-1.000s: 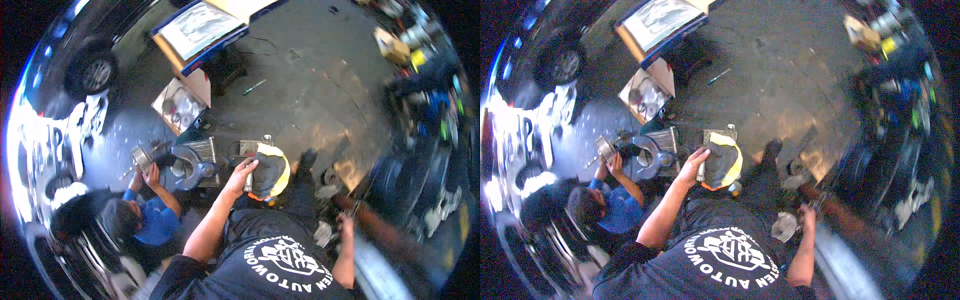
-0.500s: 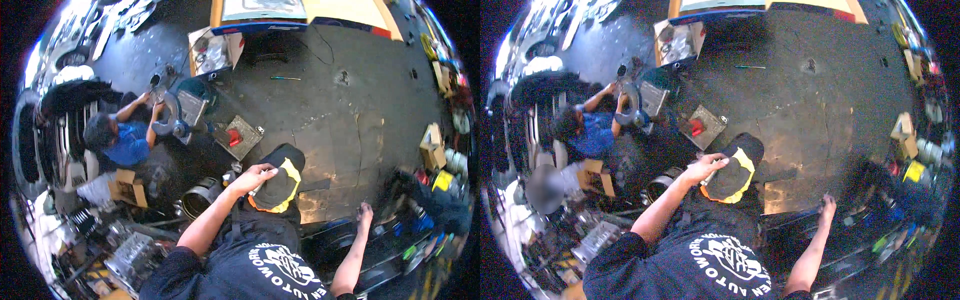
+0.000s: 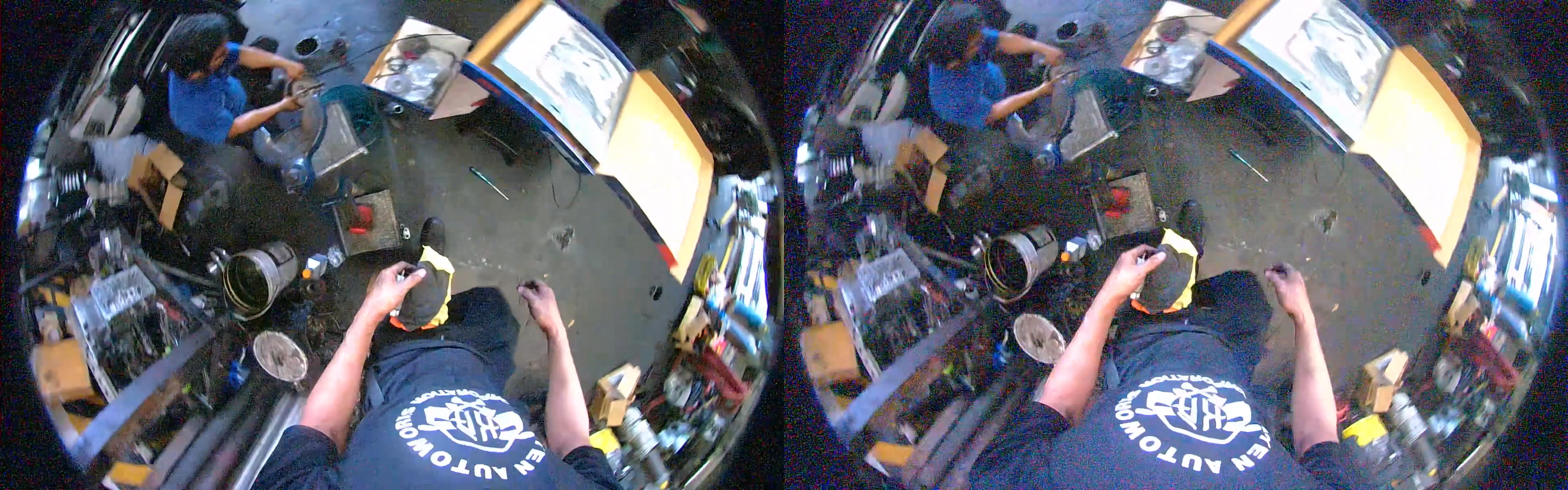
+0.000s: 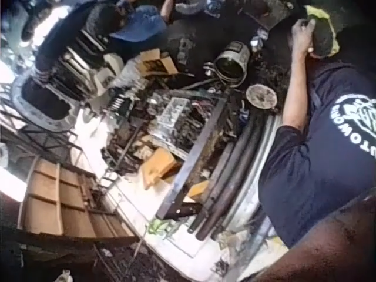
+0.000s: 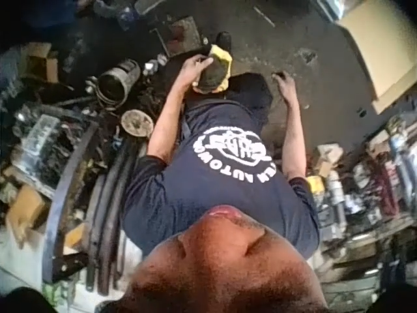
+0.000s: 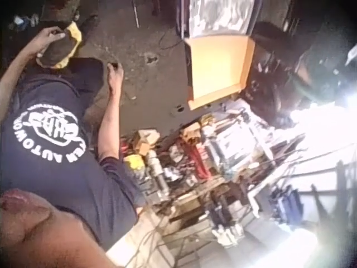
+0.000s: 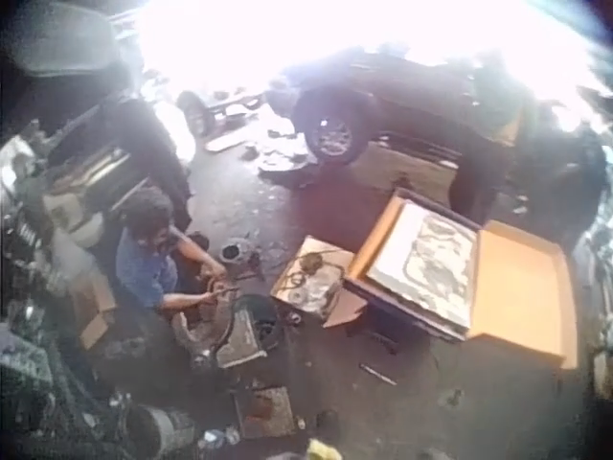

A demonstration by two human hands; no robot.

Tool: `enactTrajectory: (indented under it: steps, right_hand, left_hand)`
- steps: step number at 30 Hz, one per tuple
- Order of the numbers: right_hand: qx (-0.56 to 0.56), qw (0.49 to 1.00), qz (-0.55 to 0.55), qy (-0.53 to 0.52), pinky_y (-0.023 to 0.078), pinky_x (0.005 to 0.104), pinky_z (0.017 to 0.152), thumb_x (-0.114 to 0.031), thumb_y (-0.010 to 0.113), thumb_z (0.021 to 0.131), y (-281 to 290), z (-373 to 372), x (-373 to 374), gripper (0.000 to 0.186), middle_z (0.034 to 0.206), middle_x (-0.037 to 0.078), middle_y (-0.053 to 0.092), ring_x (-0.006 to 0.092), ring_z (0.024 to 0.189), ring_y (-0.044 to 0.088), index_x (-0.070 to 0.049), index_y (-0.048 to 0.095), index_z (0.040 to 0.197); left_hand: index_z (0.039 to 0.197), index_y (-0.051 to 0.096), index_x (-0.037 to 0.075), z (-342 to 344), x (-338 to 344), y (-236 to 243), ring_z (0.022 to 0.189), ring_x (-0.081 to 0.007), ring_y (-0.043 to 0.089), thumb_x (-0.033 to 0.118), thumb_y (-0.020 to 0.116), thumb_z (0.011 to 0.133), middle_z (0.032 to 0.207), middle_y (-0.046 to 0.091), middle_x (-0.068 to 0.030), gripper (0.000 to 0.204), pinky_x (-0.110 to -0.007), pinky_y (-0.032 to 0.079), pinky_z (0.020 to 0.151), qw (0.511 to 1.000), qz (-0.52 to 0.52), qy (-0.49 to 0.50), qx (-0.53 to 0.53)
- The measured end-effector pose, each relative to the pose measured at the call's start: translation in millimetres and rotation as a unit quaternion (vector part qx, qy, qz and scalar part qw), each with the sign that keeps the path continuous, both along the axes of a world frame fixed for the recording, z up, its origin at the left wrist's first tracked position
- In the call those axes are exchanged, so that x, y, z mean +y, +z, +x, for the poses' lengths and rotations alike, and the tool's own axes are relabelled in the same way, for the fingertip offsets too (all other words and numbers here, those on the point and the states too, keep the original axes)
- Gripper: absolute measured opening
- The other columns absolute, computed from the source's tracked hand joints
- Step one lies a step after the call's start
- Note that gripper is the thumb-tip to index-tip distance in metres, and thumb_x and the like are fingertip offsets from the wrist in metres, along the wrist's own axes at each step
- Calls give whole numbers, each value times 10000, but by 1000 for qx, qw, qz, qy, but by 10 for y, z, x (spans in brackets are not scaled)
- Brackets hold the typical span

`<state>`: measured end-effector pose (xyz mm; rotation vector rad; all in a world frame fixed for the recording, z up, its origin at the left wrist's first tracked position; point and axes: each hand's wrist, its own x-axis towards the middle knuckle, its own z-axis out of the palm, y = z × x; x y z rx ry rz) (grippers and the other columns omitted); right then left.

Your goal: Repairing or preparing an automotive radiator/intercooler using a bench vise and tools.

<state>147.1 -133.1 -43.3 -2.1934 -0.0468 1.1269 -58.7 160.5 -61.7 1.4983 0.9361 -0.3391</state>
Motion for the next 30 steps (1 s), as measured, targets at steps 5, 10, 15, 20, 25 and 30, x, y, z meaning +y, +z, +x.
enactTrajectory:
  steps: [5,10,15,20,25,30]
  right_hand:
    - [-27,983,41,178,469,349,795,-275,641,794,-151,924,794,395,971,175,669,258,866,628,42,618,1027]
    - [7,954,106,281,472,364,846,-289,626,802,-1171,1604,1713,446,1011,223,655,312,902,633,29,609,1114]
    - [-153,929,127,313,475,340,749,-271,640,798,-2973,1995,2487,352,864,182,668,243,825,634,44,660,954]
    - [-33,902,136,409,468,347,662,-266,654,782,-4528,2059,3272,337,789,140,661,197,734,606,42,663,917]
    - [-26,865,108,489,493,400,666,-285,626,800,-5918,2108,3757,282,823,179,664,290,724,615,-44,686,932]
    - [-129,804,35,579,491,403,664,-274,619,820,-7167,2446,4226,247,763,179,654,276,719,636,-48,697,880]
  left_hand:
    - [1038,644,-10,163,30,202,837,-161,602,387,666,842,912,671,-117,443,-307,471,770,989,32,145,25]
    - [1072,636,-1,646,29,150,864,-199,640,407,674,826,931,683,-140,478,-330,489,795,974,106,185,79]
    - [1129,599,40,1717,271,-776,990,-401,598,464,619,827,1013,638,-249,521,-444,467,828,984,135,93,63]
    - [1058,606,-15,2269,836,-2192,976,-386,609,472,647,803,993,644,-238,551,-465,479,841,968,231,-83,49]
    - [1045,613,-9,2427,1284,-2738,994,-373,606,449,654,800,1017,641,-232,521,-461,474,856,949,208,-226,72]
    - [968,623,16,2055,1703,-2488,883,-367,630,399,647,805,886,653,-214,417,-456,478,774,935,318,-150,45]
